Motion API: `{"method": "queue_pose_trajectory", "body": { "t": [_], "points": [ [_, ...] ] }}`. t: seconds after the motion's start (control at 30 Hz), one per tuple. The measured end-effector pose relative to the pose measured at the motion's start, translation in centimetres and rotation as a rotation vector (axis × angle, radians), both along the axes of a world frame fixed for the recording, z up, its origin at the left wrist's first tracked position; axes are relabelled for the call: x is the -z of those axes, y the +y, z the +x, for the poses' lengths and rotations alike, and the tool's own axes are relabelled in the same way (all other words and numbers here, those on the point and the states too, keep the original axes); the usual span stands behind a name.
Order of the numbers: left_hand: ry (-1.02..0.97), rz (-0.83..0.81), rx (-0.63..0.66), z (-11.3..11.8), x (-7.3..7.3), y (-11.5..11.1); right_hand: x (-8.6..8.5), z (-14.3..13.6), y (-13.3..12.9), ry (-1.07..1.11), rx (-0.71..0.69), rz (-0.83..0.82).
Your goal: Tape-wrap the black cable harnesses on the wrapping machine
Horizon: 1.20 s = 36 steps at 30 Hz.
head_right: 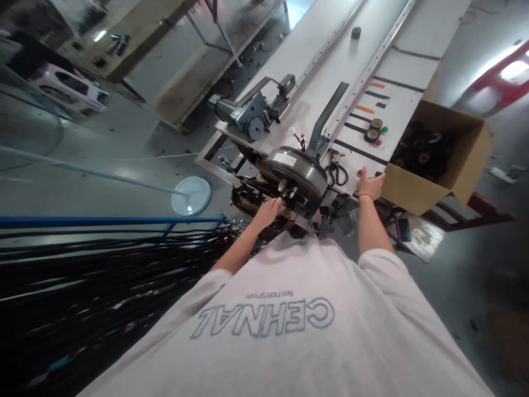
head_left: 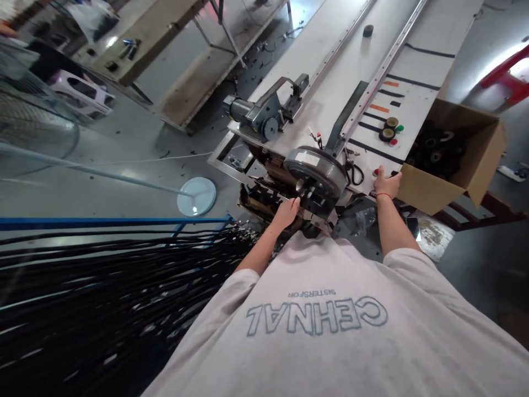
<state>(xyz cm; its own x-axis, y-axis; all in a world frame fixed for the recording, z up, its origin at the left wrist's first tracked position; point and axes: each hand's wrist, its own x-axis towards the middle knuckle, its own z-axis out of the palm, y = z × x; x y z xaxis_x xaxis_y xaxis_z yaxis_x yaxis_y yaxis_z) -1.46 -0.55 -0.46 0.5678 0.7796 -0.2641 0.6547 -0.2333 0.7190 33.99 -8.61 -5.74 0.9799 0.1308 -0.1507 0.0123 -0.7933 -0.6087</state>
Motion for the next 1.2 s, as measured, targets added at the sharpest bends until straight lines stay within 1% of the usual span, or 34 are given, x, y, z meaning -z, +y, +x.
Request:
{"method": "queue_pose_trajectory", "body": {
  "t": [0.1,0.17,0.23,0.3,0.37,0.43,0.5,0.63,0.77,0.83,0.97,1.03,1.1,1.2],
  "points": [
    [-0.079,-0.103,-0.019,-0.9,0.4,-0.2,-0.1,0.0,0.0,-0.004,-0.004,0.002],
    [-0.135,-0.182,-0.007,-2.5,0.7,-0.7,-0.2,0.0,-0.1,-0.001,-0.011,0.004],
    [-0.126,-0.237,0.002,-4.7,1.0,-1.3,-0.3,0.0,-0.2,0.003,-0.016,-0.002],
    [-0.074,-0.235,-0.023,-6.5,1.3,-2.3,-0.3,0.1,-0.3,0.003,-0.017,-0.007],
    [-0.043,-0.190,-0.065,-7.4,1.5,-3.2,-0.1,0.3,-0.3,0.004,-0.019,-0.007],
    [-0.050,-0.143,-0.095,-7.2,1.6,-4.0,0.1,0.4,-0.4,0.010,-0.024,-0.010],
    [-0.058,-0.112,-0.124,-6.4,1.6,-4.3,0.2,0.5,-0.3,0.016,-0.026,-0.018],
    [-0.041,-0.081,-0.153,-5.2,1.4,-3.8,0.3,0.5,-0.3,0.011,-0.031,-0.026],
    [-0.056,-0.056,-0.168,-5.0,1.5,-3.2,-0.1,0.2,-0.3,0.005,-0.034,-0.026],
    [-0.085,-0.076,-0.160,-5.0,1.6,-3.3,-0.3,0.0,-0.3,0.005,-0.032,-0.019],
    [-0.154,-0.175,-0.096,-5.6,2.3,-4.1,-0.4,0.0,-0.3,0.004,-0.032,-0.004],
    [-0.146,-0.186,-0.101,-6.4,2.6,-4.5,-0.4,0.0,-0.3,0.005,-0.035,-0.013],
    [-0.097,-0.185,-0.115,-7.2,2.7,-5.0,-0.3,0.1,-0.3,0.002,-0.038,-0.022],
    [-0.055,-0.170,-0.156,-7.9,2.7,-5.5,-0.2,0.2,-0.3,-0.005,-0.040,-0.017]
  ]
}}
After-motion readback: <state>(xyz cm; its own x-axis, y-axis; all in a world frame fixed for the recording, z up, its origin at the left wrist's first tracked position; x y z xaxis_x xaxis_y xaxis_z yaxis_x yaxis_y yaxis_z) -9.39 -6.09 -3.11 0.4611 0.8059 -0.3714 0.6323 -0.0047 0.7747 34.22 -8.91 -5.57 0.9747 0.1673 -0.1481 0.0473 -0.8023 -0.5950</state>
